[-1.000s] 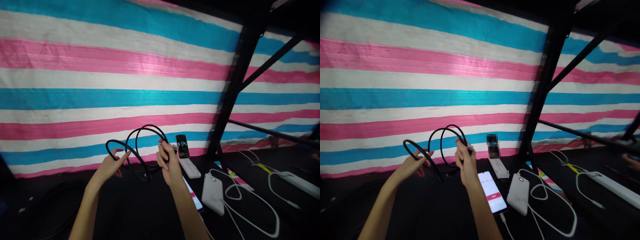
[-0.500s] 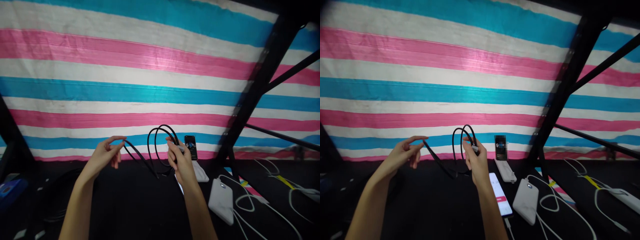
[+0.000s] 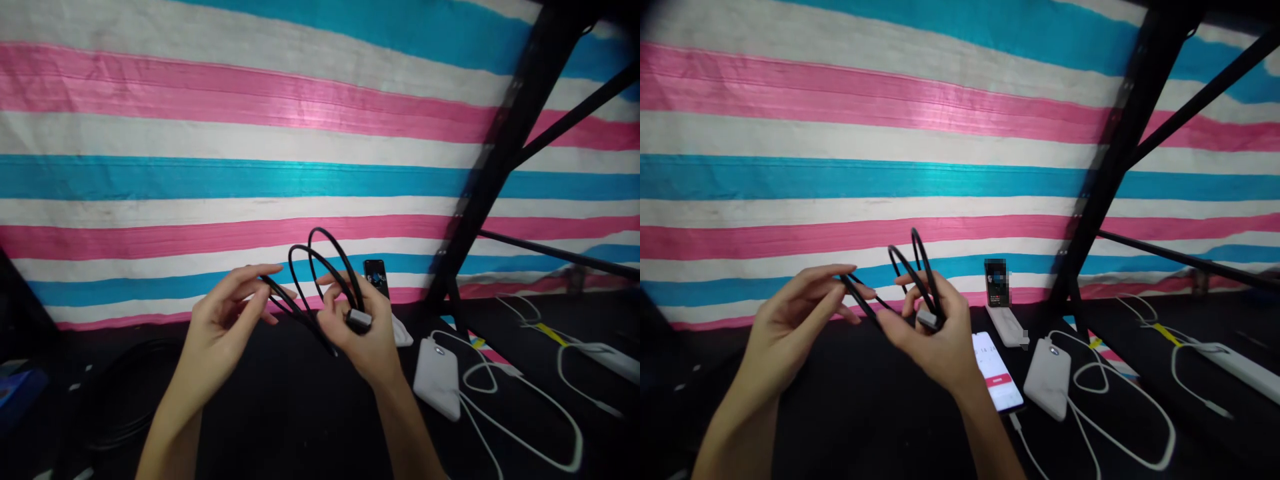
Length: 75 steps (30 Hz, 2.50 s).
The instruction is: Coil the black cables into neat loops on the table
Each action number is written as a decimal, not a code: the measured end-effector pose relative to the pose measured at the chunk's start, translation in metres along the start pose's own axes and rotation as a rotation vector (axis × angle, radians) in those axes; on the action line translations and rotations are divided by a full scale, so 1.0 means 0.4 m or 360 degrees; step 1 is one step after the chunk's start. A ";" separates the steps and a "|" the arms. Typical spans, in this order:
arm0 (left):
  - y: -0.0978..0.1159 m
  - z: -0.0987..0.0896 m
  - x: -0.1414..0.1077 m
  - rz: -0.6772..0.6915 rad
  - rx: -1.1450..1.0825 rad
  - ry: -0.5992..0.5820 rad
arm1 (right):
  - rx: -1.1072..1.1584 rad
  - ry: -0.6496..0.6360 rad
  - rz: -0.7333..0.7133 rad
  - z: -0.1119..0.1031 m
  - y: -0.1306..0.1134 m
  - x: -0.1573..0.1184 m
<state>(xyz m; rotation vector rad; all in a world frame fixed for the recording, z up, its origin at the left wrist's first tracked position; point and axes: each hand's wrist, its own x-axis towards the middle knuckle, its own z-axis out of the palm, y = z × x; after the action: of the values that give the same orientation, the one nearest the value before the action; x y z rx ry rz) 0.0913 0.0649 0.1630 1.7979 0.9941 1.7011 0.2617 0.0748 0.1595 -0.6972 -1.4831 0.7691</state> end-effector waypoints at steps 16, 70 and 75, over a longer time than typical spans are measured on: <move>-0.043 -0.046 0.018 0.0037 -0.0592 -0.0016 | 0.0180 -0.0327 0.0068 0.042 -0.043 -0.057; -0.019 -0.219 -0.012 -0.0476 -0.0508 0.0480 | 0.0525 0.0252 0.0423 -0.198 0.018 0.025; -0.037 -0.186 -0.013 -0.0323 -0.0162 0.0529 | 0.0369 0.0167 0.0425 -0.170 0.021 0.038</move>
<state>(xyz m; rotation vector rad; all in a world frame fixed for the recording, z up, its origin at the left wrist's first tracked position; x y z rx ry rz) 0.0158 0.0596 0.1575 1.3270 1.1570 1.9180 0.3285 0.0957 0.1626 -0.7541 -1.1961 1.0734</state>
